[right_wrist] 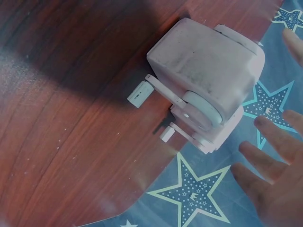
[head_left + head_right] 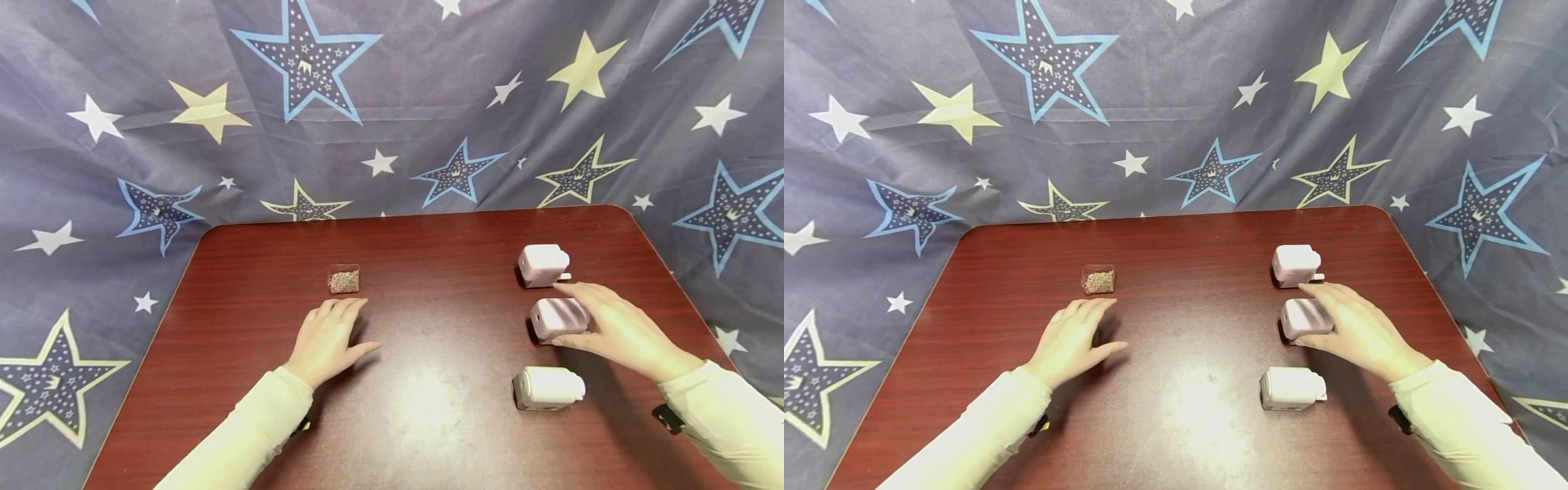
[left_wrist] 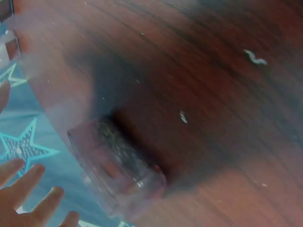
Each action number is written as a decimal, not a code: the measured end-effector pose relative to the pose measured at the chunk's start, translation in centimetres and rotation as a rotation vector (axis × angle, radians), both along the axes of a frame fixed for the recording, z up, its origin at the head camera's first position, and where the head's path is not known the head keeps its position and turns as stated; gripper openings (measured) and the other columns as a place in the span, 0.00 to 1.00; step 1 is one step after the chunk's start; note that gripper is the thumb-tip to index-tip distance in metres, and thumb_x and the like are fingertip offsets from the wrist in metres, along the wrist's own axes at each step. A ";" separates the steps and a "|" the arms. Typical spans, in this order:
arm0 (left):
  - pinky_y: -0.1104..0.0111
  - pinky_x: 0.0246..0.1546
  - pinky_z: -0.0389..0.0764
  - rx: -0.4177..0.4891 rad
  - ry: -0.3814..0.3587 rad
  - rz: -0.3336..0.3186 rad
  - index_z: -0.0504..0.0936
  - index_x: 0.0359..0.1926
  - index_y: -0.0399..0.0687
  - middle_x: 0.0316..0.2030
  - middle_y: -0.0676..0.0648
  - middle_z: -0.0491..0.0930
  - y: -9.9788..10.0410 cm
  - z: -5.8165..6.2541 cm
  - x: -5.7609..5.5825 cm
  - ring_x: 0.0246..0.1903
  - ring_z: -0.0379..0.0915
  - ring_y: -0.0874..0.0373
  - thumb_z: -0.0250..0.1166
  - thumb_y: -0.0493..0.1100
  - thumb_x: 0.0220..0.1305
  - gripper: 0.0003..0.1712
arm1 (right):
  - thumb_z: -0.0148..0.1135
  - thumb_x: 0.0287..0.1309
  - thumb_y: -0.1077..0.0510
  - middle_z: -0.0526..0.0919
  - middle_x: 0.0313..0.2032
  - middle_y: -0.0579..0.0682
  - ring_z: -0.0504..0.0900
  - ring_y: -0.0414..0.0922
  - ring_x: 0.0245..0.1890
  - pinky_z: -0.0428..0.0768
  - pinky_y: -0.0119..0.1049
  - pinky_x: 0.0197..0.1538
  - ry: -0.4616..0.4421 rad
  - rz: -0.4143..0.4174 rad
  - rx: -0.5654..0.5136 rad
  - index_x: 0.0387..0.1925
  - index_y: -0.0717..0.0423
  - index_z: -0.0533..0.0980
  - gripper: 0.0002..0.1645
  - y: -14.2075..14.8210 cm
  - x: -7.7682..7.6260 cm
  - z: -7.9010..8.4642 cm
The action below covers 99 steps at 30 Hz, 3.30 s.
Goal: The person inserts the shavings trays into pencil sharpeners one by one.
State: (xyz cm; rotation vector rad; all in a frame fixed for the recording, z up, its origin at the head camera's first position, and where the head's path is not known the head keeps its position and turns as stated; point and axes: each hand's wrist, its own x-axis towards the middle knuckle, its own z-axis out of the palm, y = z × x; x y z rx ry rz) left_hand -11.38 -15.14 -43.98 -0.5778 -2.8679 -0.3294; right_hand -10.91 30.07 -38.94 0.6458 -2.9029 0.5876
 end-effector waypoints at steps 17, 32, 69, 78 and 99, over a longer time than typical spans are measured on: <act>0.42 0.53 0.74 0.054 -0.101 0.128 0.76 0.66 0.38 0.59 0.38 0.80 -4.3 -1.2 0.9 0.57 0.74 0.38 0.72 0.68 0.45 0.53 | 0.71 0.40 0.29 0.77 0.60 0.65 0.73 0.62 0.60 0.73 0.67 0.53 -0.059 -0.019 -0.001 0.66 0.57 0.73 0.56 0.1 -0.1 -0.6; 0.41 0.50 0.74 0.100 -0.196 0.147 0.76 0.66 0.37 0.56 0.35 0.82 -6.1 -2.4 1.0 0.55 0.75 0.37 0.76 0.54 0.46 0.47 | 0.68 0.41 0.27 0.77 0.61 0.64 0.72 0.62 0.62 0.73 0.66 0.55 -0.119 -0.038 0.003 0.67 0.58 0.72 0.58 0.1 -0.3 -0.8; 0.43 0.44 0.78 0.066 -0.165 0.133 0.82 0.57 0.40 0.43 0.38 0.86 -7.2 -2.6 0.8 0.47 0.79 0.40 0.76 0.56 0.45 0.39 | 0.77 0.38 0.39 0.79 0.60 0.67 0.78 0.62 0.56 0.75 0.62 0.53 -0.249 0.005 0.079 0.66 0.64 0.73 0.55 -0.7 -3.3 -1.8; 0.44 0.44 0.78 0.051 -0.143 0.128 0.83 0.56 0.41 0.41 0.38 0.86 -7.1 -2.7 0.8 0.46 0.80 0.41 0.77 0.56 0.44 0.38 | 0.79 0.35 0.48 0.83 0.51 0.64 0.81 0.57 0.48 0.78 0.58 0.49 -0.239 0.056 0.099 0.60 0.67 0.76 0.49 -0.8 -3.9 -2.6; 0.45 0.42 0.78 0.020 -0.145 0.117 0.83 0.55 0.42 0.40 0.39 0.86 -6.9 -2.5 0.5 0.42 0.81 0.41 0.76 0.58 0.44 0.38 | 0.80 0.33 0.52 0.78 0.37 0.50 0.76 0.49 0.39 0.76 0.52 0.44 -0.211 0.153 -0.052 0.49 0.63 0.75 0.38 -0.2 -4.5 -4.3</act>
